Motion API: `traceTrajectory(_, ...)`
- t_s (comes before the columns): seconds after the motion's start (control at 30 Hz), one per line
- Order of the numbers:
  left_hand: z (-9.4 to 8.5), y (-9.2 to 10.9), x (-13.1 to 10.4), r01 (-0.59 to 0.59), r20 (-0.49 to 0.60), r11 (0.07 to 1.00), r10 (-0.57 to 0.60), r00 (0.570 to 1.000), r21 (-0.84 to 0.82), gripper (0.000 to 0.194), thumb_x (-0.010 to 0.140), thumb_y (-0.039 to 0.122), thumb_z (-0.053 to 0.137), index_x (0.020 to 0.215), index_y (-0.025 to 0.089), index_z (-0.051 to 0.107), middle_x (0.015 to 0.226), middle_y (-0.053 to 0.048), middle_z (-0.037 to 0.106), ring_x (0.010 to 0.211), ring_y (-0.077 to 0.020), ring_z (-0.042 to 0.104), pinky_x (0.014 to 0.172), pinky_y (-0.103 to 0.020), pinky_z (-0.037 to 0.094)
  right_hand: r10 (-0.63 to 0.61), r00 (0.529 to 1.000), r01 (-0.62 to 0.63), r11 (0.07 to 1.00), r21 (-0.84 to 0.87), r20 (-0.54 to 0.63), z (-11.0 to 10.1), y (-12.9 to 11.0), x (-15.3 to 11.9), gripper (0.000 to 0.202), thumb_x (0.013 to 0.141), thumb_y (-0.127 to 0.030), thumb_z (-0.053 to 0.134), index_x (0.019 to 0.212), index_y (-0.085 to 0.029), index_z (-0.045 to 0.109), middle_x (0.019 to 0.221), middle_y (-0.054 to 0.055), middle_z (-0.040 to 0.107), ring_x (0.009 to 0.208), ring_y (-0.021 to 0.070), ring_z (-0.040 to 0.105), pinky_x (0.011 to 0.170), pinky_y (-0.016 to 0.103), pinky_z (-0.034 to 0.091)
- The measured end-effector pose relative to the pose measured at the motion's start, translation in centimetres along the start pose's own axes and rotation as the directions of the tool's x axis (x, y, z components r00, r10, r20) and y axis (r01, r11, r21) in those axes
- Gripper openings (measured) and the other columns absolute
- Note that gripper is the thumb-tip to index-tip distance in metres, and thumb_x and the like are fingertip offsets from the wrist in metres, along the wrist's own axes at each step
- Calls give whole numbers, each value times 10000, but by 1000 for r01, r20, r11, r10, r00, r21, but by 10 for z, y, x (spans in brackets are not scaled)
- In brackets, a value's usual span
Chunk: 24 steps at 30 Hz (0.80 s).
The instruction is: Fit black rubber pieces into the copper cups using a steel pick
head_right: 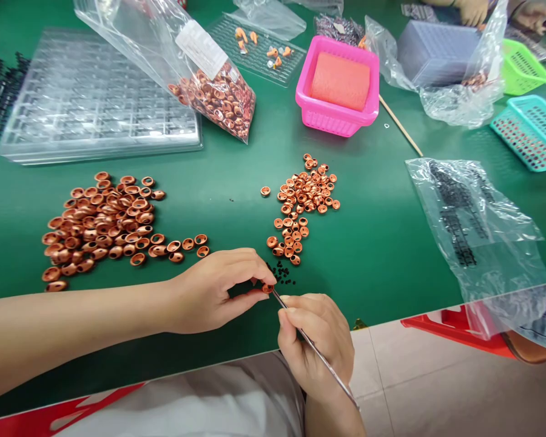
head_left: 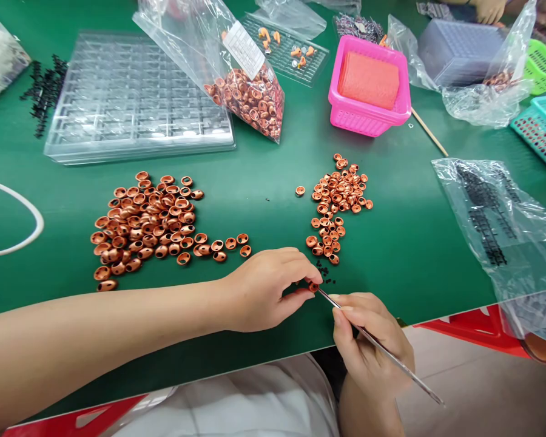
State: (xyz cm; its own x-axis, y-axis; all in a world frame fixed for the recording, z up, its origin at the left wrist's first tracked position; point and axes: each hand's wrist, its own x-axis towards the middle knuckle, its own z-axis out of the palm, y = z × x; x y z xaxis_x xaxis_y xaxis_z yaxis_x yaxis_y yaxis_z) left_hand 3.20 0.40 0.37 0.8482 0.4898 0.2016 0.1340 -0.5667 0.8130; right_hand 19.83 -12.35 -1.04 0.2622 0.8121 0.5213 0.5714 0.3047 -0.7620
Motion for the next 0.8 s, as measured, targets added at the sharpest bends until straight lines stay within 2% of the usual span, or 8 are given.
traceTrajectory(0.23, -1, 1, 0, -9, 1, 1000, 9, 1000, 10, 124, 905, 127, 560, 1001, 157, 632, 908, -37, 701, 833, -166, 594, 751, -280, 478, -33, 999, 34, 999, -37, 23, 0, 2, 0, 289, 794, -32, 654, 989, -244, 632, 921, 20, 738, 782, 172, 696, 653, 344, 583)
traceTrajectory(0.57, -2, 1, 1, -10, 13, 1000, 10, 1000, 3, 128, 905, 114, 580, 1017, 136, 637, 926, -49, 702, 851, -173, 602, 765, -286, 484, -138, 989, 139, 990, -33, 43, -2, 3, 1, 314, 750, 43, 668, 983, -166, 645, 945, 65, 733, 798, 182, 696, 656, 349, 572)
traceTrajectory(0.8, -2, -1, -1, 2, 17, 1000, -1, 1000, -9, 131, 902, 112, 581, 1017, 138, 638, 930, -47, 704, 855, -174, 604, 772, -289, 484, -158, 986, 160, 986, -44, 59, -2, 3, 1, 313, 742, 50, 674, 978, -154, 643, 944, 73, 730, 804, 183, 690, 660, 353, 572)
